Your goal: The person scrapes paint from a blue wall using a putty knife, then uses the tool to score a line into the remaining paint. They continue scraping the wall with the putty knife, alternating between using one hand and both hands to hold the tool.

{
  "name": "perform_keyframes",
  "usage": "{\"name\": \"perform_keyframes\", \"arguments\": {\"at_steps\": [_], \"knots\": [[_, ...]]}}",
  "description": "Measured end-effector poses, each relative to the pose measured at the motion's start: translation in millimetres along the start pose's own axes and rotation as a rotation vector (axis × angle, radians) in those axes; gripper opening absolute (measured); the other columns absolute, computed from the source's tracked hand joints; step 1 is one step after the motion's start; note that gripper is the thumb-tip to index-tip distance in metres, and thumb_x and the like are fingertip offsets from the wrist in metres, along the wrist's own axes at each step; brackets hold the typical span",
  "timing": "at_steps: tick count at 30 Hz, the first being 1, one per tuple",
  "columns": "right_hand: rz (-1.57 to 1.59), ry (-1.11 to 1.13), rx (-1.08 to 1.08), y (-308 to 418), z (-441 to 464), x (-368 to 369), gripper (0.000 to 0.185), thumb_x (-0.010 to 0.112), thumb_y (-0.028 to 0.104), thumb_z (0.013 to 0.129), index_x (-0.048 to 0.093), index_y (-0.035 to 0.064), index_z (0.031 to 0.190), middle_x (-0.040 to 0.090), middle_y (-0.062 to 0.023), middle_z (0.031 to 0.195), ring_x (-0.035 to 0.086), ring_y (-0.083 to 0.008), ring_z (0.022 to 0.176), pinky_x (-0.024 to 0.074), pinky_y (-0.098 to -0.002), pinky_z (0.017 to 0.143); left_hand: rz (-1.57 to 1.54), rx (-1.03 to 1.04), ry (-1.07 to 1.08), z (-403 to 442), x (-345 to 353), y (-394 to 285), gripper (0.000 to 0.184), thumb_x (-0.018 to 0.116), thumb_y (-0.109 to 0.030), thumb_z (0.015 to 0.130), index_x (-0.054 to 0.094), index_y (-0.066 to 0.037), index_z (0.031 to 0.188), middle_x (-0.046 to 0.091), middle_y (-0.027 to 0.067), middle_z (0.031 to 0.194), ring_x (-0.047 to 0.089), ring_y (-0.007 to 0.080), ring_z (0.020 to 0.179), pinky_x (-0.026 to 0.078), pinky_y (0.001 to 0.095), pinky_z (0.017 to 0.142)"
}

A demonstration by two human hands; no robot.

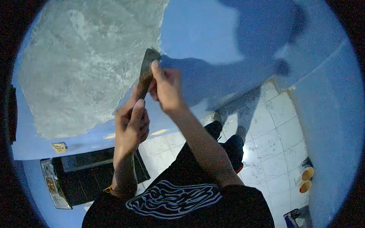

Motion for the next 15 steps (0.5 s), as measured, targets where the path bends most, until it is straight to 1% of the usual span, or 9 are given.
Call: {"name": "perform_keyframes", "arguments": {"at_steps": [5, 6, 7, 8, 9, 12, 13, 14, 15], "knots": [[0.008, -0.03, 0.001, -5, -4, 7, 0.051, 0.056, 0.041, 0.097, 0.056, 0.0044, 0.063, 0.051, -0.0023, 0.051, 0.043, -0.0097, 0.037, 0.0291, -0.0259, 0.035, 0.037, 0.01, -0.029, -2, -3, 4, 0.044, 0.049, -0.024, 0.101, 0.046, -0.006, 0.142, 0.041, -0.0066, 0.06, 0.037, 0.0021, 0.051, 0.032, 0.02, 0.047], [-0.038, -0.126, -0.004, 3, 0, 5, 0.051, 0.056, 0.042, 0.097, 0.055, 0.005, 0.062, 0.051, -0.002, 0.051, 0.042, -0.0096, 0.038, 0.0291, -0.0258, 0.036, 0.112, 0.164, 0.052, 6, -1, -6, 0.044, 0.05, -0.024, 0.101, 0.046, -0.006, 0.141, 0.043, -0.0056, 0.062, 0.039, 0.0025, 0.053, 0.034, 0.0205, 0.048], [-0.094, -0.22, 0.016, 9, 1, -1, 0.051, 0.056, 0.042, 0.097, 0.054, 0.0057, 0.061, 0.05, -0.0017, 0.051, 0.042, -0.0094, 0.038, 0.029, -0.0256, 0.036, 0.099, 0.148, 0.043, 13, 3, 0, 0.044, 0.05, -0.024, 0.101, 0.046, -0.006, 0.141, 0.043, -0.0056, 0.062, 0.039, 0.0025, 0.053, 0.034, 0.0205, 0.048], [-0.053, -0.204, -0.081, 15, 2, -6, 0.051, 0.057, 0.043, 0.096, 0.054, 0.007, 0.061, 0.051, -0.0016, 0.051, 0.042, -0.0089, 0.038, 0.0293, -0.0253, 0.037, 0.113, 0.181, 0.054, 20, 11, 9, 0.046, 0.049, -0.027, 0.101, 0.044, -0.007, 0.142, 0.04, -0.0067, 0.059, 0.036, 0.0022, 0.049, 0.03, 0.0202, 0.044], [0.018, -0.067, -0.138, 17, 4, -10, 0.049, 0.057, 0.043, 0.096, 0.055, 0.0074, 0.061, 0.051, -0.0014, 0.051, 0.042, -0.0087, 0.038, 0.0288, -0.0255, 0.036, 0.128, 0.226, 0.066, 24, 18, 12, 0.048, 0.049, -0.03, 0.101, 0.043, -0.008, 0.144, 0.038, -0.0078, 0.056, 0.034, 0.0018, 0.044, 0.026, 0.0198, 0.041], [-0.026, -0.044, 0.004, 2, -4, -5, 0.046, 0.059, 0.04, 0.095, 0.059, 0.0059, 0.064, 0.052, -0.0017, 0.052, 0.041, -0.009, 0.037, 0.0275, -0.0255, 0.034, 0.071, 0.146, 0.025, 4, 11, 13, 0.048, 0.048, -0.03, 0.102, 0.043, -0.006, 0.143, 0.039, -0.0079, 0.055, 0.035, 0.0014, 0.043, 0.028, 0.0193, 0.039], [-0.037, -0.002, 0.011, 0, -5, -3, 0.046, 0.054, 0.039, 0.098, 0.059, 0.0057, 0.067, 0.054, -0.0017, 0.056, 0.042, -0.0076, 0.041, 0.0272, -0.0234, 0.037, 0.055, 0.098, 0.016, 4, 4, 15, 0.048, 0.048, -0.029, 0.102, 0.043, -0.006, 0.143, 0.039, -0.0079, 0.054, 0.035, 0.0013, 0.042, 0.028, 0.0191, 0.038], [-0.035, -0.003, 0.005, -1, -6, -5, 0.046, 0.054, 0.039, 0.098, 0.059, 0.0055, 0.067, 0.054, -0.0015, 0.057, 0.042, -0.0076, 0.041, 0.0273, -0.0233, 0.037, 0.05, 0.041, 0.04, 2, 0, 9, 0.045, 0.048, -0.024, 0.102, 0.044, -0.004, 0.142, 0.044, -0.0048, 0.064, 0.04, 0.0031, 0.056, 0.036, 0.0205, 0.051], [-0.035, 0.002, -0.006, -1, -4, -6, 0.047, 0.053, 0.04, 0.098, 0.059, 0.0054, 0.068, 0.054, -0.0014, 0.057, 0.042, -0.0076, 0.041, 0.0274, -0.0231, 0.037, 0.053, 0.042, 0.046, 3, 1, 10, 0.045, 0.048, -0.024, 0.102, 0.044, -0.004, 0.142, 0.044, -0.0048, 0.064, 0.04, 0.0031, 0.056, 0.036, 0.0205, 0.051]]}}
Point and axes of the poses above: each hand's wrist, its own z-axis towards the middle knuckle, its own x-axis out of the palm, y = z × x, the point moved 1 cm from there along z, towards the middle knuckle
